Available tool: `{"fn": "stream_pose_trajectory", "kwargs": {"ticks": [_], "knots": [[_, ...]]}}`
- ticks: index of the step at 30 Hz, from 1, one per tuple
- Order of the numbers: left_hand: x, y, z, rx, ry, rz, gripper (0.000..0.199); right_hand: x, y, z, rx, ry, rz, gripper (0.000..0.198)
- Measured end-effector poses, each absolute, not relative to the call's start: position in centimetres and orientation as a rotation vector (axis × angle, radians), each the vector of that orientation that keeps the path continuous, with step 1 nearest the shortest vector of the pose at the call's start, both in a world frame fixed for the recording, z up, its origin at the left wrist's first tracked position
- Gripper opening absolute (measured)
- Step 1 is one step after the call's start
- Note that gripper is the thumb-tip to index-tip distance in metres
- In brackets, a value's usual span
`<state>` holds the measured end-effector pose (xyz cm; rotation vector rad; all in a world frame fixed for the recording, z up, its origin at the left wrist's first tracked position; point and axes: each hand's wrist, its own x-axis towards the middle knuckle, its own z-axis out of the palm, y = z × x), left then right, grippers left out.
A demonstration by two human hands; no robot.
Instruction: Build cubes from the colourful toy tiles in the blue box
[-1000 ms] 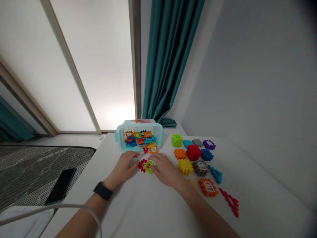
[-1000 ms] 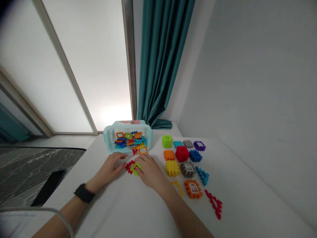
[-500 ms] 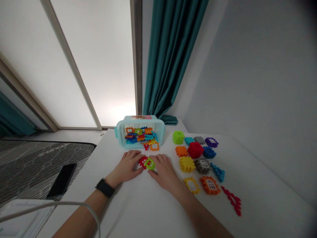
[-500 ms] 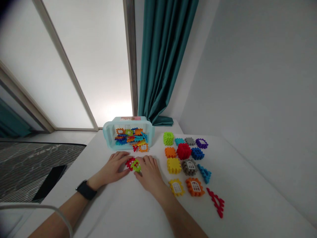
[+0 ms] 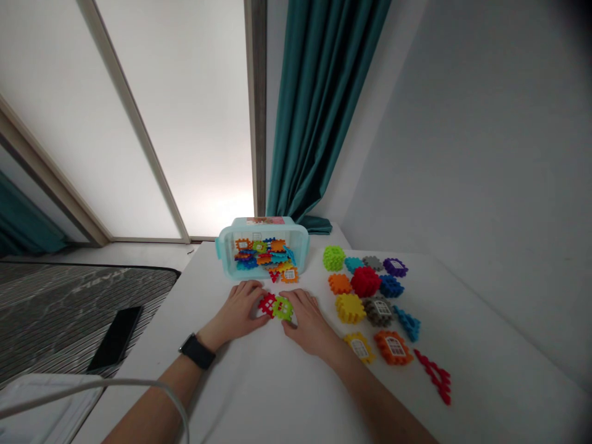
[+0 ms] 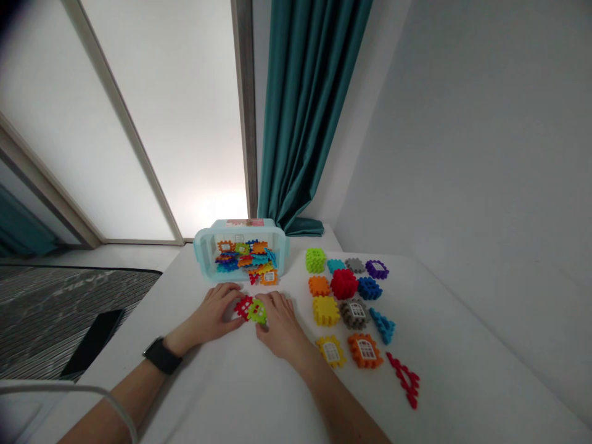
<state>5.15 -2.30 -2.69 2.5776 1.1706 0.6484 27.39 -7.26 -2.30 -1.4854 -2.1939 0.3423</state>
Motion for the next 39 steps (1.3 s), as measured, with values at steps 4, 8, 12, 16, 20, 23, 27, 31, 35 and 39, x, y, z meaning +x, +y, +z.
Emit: {"fn": "stream_pose_trajectory", "kwargs": {"ticks": [4,8,12,16,20,23,27,31,35,39], "knots": [[5.1,-2.0,-2.9,2.576,1.179,0.651,0.038,27.5,-7.1,-2.5,-1.52,-2.172,0.278,0.051],[5.1,-2.0,-2.8,2.558,1.196,0.629,0.041,27.6,-7.0,-2.6,-1.517,-2.166,0.273,0.052],[5.4,-2.6,-2.1,2.49,1.151,0.711,0.036,27.5,-7.1,-2.5,-1.466,-2.187,0.272,0.055],[6.2,-3.0,-1.5,2.2,1.118,0.923,0.027,27.4,-7.3,-1.9,-1.343,-2.164,0.263,0.059],[6.8,-3.1,-1.2,1.685,1.066,1.007,0.032,27.3,-7.5,-1.5,-1.155,-2.134,0.219,0.066],[7.0,-3.4,-0.8,1.411,0.949,1.002,0.038,27.2,-7.6,-1.2,-1.034,-2.14,0.184,0.068],[7.1,-3.8,0.0,1.279,0.886,0.957,0.034,27.2,-7.8,-1.0,-0.95,-2.141,0.142,0.067],[7.2,-4.2,0.5,1.253,0.856,0.957,0.029,27.3,-7.8,-1.0,-0.922,-2.062,0.187,0.062],[7.4,-4.3,0.4,1.132,0.828,1.042,0.031,26.9,-7.7,-1.4,-1.01,-1.795,0.454,0.047],[7.6,-4.4,-0.3,1.158,0.796,0.995,0.031,26.2,-7.3,-2.3,-1.046,-1.497,0.825,0.039]]}}
